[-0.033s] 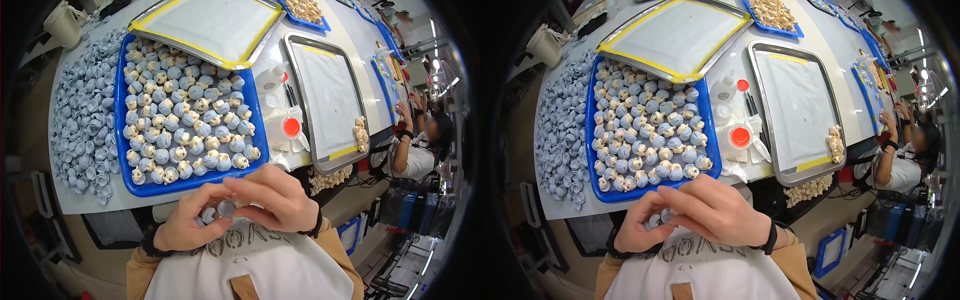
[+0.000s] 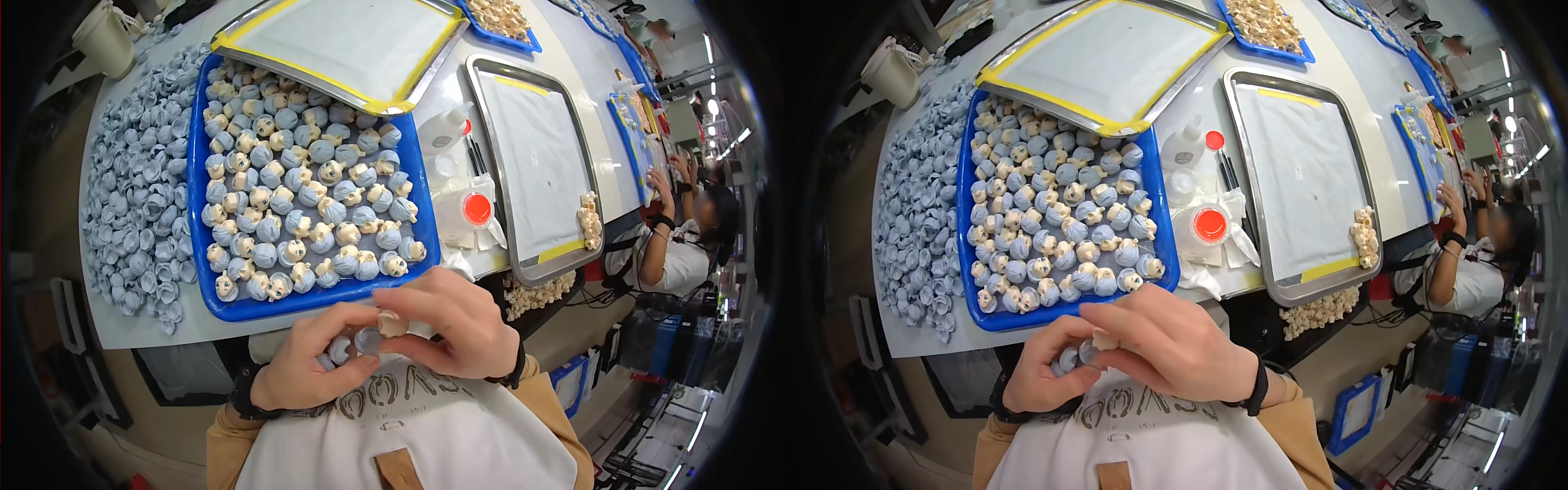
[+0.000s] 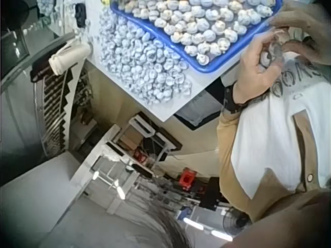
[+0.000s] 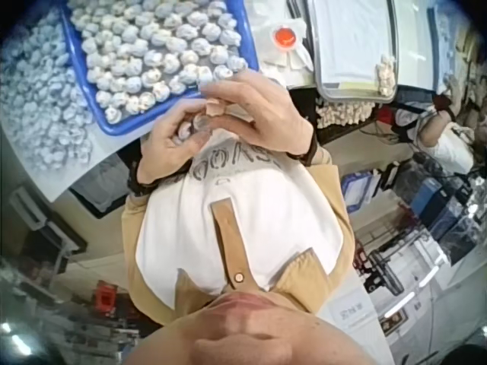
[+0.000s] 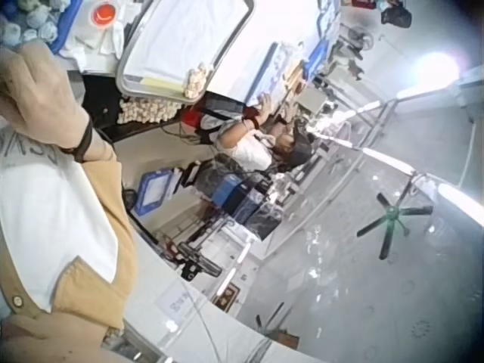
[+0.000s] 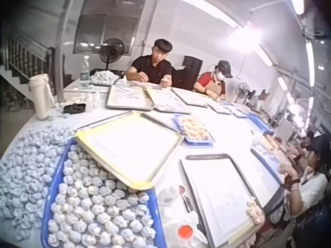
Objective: The person repeatedly picks up small, light-blue plastic caps and beige clay-like pieces from trays on a table. They insert the beige pieces into the caps and place the assembled units onto a blue tray. The process is repetitive and involves handling small components by hand.
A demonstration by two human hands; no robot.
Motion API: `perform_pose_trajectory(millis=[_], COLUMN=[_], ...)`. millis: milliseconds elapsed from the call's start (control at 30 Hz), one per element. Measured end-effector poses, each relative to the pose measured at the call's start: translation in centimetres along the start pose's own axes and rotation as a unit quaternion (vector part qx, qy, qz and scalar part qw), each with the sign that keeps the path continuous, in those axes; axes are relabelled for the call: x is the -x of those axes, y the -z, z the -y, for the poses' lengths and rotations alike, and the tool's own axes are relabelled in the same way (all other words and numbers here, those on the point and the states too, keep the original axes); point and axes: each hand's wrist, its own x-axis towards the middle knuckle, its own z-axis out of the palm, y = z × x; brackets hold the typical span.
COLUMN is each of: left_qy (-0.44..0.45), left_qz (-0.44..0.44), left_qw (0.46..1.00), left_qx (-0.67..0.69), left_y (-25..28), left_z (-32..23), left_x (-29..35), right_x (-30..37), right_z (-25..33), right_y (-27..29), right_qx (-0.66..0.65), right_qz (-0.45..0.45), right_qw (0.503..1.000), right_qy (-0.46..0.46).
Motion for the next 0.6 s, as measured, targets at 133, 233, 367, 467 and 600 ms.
perform_pose_trajectory(millis=[133,233,367,467,600], left_qy=[-0.005,0.013,0.060,0.099,0.060], left_qz=[-0.017,-0.054,-0.106,-0.107,-0.096], left_qw=[0.999,0.998,0.990,0.981,0.992], left_qx=[-0.050,-0.012,0.067,0.132,0.064], left_y=[0.1,0.3,0.0,0.2,0.8], left_z=[-0.3,-0.2,-0.9,-1.1,-0.3], left_x=[-0.1,0.1,0.2,0.4,0.6], right_x=[0.1,0.0,0.4,0.5,0.0], right_z=[-0.8,0.1,-0.8,-2.0,-2.9], right_y=[0.2,2.9,5.5,6.1,5.8], right_qx=[-0.010,0.053,0.169,0.194,0.223], right_qz=[-0.026,-0.081,-0.176,-0.179,-0.162], right_qw=[0.999,0.995,0.966,0.956,0.955], right_qy=[0.045,-0.006,-0.085,-0.127,-0.114])
